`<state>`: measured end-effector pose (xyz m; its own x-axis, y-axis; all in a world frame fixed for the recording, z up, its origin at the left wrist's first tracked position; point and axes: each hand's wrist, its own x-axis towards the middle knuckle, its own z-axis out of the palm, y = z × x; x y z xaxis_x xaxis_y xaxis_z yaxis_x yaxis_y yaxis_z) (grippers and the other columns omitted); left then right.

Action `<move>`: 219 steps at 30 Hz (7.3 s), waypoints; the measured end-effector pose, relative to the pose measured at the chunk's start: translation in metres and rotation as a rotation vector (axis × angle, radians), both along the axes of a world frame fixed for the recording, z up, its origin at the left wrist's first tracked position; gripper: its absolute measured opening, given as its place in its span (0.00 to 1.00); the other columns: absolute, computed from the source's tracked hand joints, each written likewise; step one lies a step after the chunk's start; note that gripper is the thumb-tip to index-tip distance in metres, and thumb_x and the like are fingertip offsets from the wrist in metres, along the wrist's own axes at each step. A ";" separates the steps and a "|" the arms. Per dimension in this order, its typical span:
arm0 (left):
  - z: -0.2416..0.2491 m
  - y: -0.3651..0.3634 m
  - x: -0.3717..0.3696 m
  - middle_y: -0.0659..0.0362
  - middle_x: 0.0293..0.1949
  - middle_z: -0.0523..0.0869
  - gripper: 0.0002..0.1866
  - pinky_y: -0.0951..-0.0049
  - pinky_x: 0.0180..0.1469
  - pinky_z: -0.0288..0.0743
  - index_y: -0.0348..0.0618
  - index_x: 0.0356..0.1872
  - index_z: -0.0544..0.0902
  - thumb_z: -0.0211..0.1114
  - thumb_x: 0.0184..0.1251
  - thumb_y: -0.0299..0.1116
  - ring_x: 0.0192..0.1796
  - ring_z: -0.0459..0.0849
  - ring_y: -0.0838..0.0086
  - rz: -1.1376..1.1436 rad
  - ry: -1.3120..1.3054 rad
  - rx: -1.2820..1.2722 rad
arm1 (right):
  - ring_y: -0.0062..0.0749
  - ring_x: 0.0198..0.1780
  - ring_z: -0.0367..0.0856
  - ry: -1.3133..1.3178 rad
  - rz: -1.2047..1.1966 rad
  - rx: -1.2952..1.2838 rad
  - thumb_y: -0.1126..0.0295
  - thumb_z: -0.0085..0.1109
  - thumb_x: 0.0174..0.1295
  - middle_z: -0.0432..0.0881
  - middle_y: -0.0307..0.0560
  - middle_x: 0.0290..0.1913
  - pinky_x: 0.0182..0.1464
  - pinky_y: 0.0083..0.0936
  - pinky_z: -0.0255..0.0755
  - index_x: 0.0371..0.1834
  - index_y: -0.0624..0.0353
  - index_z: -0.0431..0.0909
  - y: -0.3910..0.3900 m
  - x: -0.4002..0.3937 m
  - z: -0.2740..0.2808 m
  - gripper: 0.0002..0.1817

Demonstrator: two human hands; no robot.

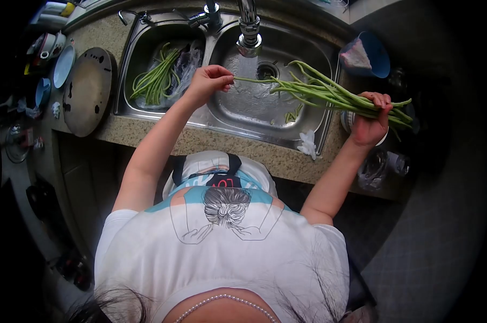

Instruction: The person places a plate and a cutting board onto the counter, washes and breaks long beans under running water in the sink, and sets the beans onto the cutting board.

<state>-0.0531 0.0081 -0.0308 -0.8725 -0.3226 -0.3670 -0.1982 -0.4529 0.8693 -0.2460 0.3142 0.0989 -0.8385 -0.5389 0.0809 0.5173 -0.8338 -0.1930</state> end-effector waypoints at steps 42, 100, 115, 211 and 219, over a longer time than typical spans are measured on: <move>-0.010 0.023 -0.082 0.61 0.42 0.80 0.24 0.80 0.47 0.67 0.42 0.51 0.77 0.56 0.64 0.51 0.45 0.74 0.82 -0.233 0.144 -0.182 | 0.28 0.34 0.70 0.261 0.134 0.590 0.67 0.53 0.63 0.70 0.40 0.28 0.44 0.28 0.67 0.37 0.57 0.67 -0.097 0.023 -0.059 0.07; 0.002 0.040 -0.066 0.61 0.31 0.80 0.24 0.78 0.28 0.71 0.42 0.43 0.76 0.67 0.53 0.50 0.29 0.77 0.79 -0.342 -0.072 -0.082 | 0.24 0.24 0.75 0.414 0.591 1.113 0.73 0.53 0.58 0.76 0.42 0.27 0.26 0.21 0.72 0.44 0.61 0.70 -0.148 0.065 -0.124 0.11; -0.013 0.014 -0.029 0.60 0.29 0.79 0.10 0.75 0.35 0.75 0.40 0.39 0.75 0.60 0.62 0.34 0.31 0.79 0.75 -0.022 0.050 0.244 | 0.26 0.51 0.73 0.705 0.598 1.282 0.61 0.52 0.64 0.75 0.45 0.51 0.54 0.24 0.66 0.60 0.62 0.63 -0.130 0.060 -0.148 0.24; -0.016 0.073 -0.055 0.61 0.31 0.82 0.10 0.78 0.36 0.72 0.34 0.39 0.79 0.60 0.59 0.29 0.33 0.79 0.80 -0.080 0.021 -0.248 | 0.23 0.35 0.79 -0.125 0.049 0.627 0.73 0.56 0.60 0.81 0.43 0.35 0.39 0.20 0.75 0.41 0.63 0.78 -0.132 0.047 -0.131 0.08; -0.015 0.073 -0.054 0.61 0.30 0.82 0.10 0.78 0.34 0.71 0.33 0.37 0.79 0.61 0.58 0.30 0.32 0.78 0.81 -0.110 0.034 -0.323 | 0.21 0.32 0.80 -0.066 0.077 0.697 0.72 0.57 0.60 0.82 0.42 0.33 0.35 0.18 0.74 0.40 0.65 0.78 -0.128 0.058 -0.137 0.09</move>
